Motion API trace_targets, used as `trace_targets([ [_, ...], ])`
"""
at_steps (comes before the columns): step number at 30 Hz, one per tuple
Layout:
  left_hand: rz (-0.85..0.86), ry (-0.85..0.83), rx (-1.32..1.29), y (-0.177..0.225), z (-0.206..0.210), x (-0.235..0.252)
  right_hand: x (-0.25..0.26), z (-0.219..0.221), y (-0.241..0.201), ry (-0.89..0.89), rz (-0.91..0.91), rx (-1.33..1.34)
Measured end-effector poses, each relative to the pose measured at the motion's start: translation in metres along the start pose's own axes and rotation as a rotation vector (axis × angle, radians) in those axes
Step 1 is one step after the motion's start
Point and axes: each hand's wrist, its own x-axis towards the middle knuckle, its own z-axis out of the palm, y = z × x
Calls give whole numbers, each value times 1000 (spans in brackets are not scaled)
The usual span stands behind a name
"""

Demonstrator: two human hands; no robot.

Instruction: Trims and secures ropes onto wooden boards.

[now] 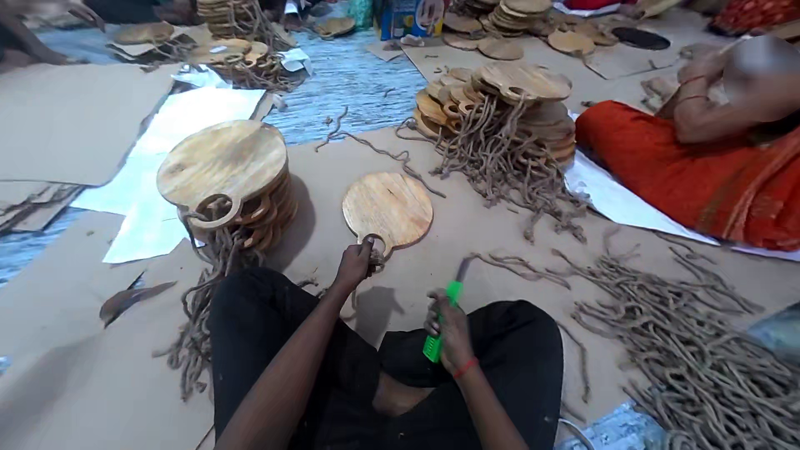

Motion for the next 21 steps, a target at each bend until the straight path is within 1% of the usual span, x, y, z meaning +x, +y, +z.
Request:
trace_targets([
  [2, -72, -120, -62, -4, 6, -3, 23, 17, 28, -105, -32, -112],
  [4, -113, -218, -45, -5, 11, -7, 39, 30, 45, -192, -71, -231],
  [6, -109, -299, 27, -11, 18, -7, 46, 36, 51, -215, -121, -293],
  [7, -91, -330, 67, -13, 21, -6, 48, 37, 53, -183, -153, -300],
  [9, -68, -339, 180, -15, 25, -7, 44, 39, 51, -65, -183, -283],
  [10, -66, -315, 228, -13, 26, -8, 40, 38, 44, -9, -171, -261],
  [11, -52, -268, 272, -11, 27, -10, 36, 37, 34, 49, -161, -224],
  [13, 20, -107, 301, -15, 22, -5, 31, 26, 1, 198, -182, -81],
  [14, 66, -10, 275, -17, 18, 0, 28, 14, -18, 318, -233, 37],
  [16, 123, 152, 184, -16, 9, 6, 21, -23, -55, 632, -392, 300],
  [17, 131, 207, 114, -14, 7, 9, 18, -46, -72, 784, -470, 426],
  [18, 128, 239, 44, -11, 7, 10, 13, -68, -88, 893, -518, 533],
  [20, 127, 221, -25, -6, 12, 11, 8, -100, -107, 1016, -532, 669],
  [21, 132, 193, -3, -4, 17, 12, 8, -106, -106, 1031, -501, 659],
])
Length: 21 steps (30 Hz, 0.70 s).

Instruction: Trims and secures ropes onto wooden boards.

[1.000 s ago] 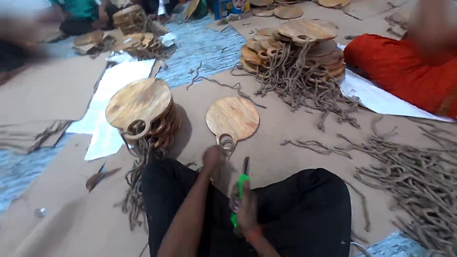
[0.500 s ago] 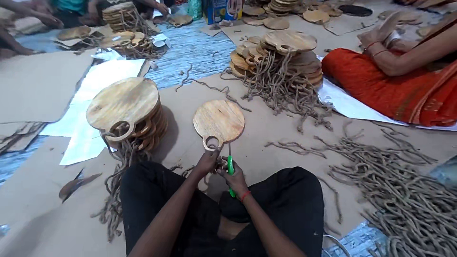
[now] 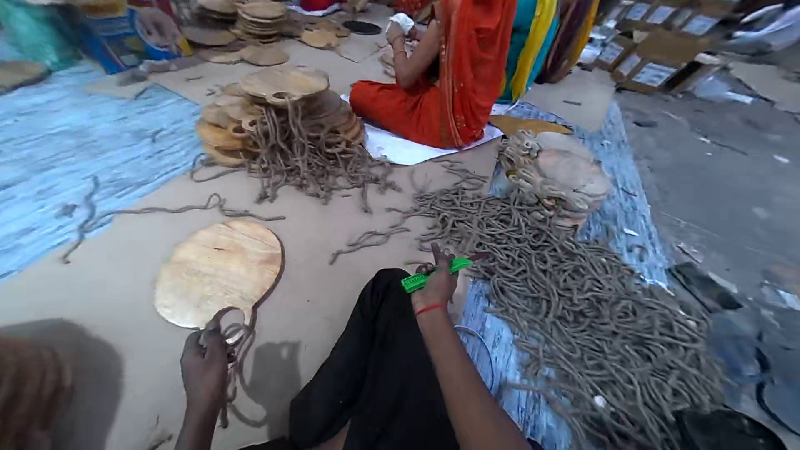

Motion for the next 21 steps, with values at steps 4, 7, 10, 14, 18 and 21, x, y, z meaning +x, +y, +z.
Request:
trace_targets([
  [4, 109, -153, 154, -1, 10, 2, -23, -1, 51, -319, 4, -490],
  [7, 158, -135, 59, 5, 3, -7, -44, 12, 99, -659, -165, -981],
  [10, 258, -81, -159, 20, -11, -19, -47, 26, 141, -874, -99, -1255],
  [14, 265, -42, -477, 31, -24, -69, -39, 29, 171, -832, -66, -1497],
  [18, 154, -13, -859, 59, -22, -141, -44, 21, 182, -1002, -271, -1340],
  [21, 160, -172, -1174, 78, -21, -170, -74, 7, 193, -1125, 353, -1101],
])
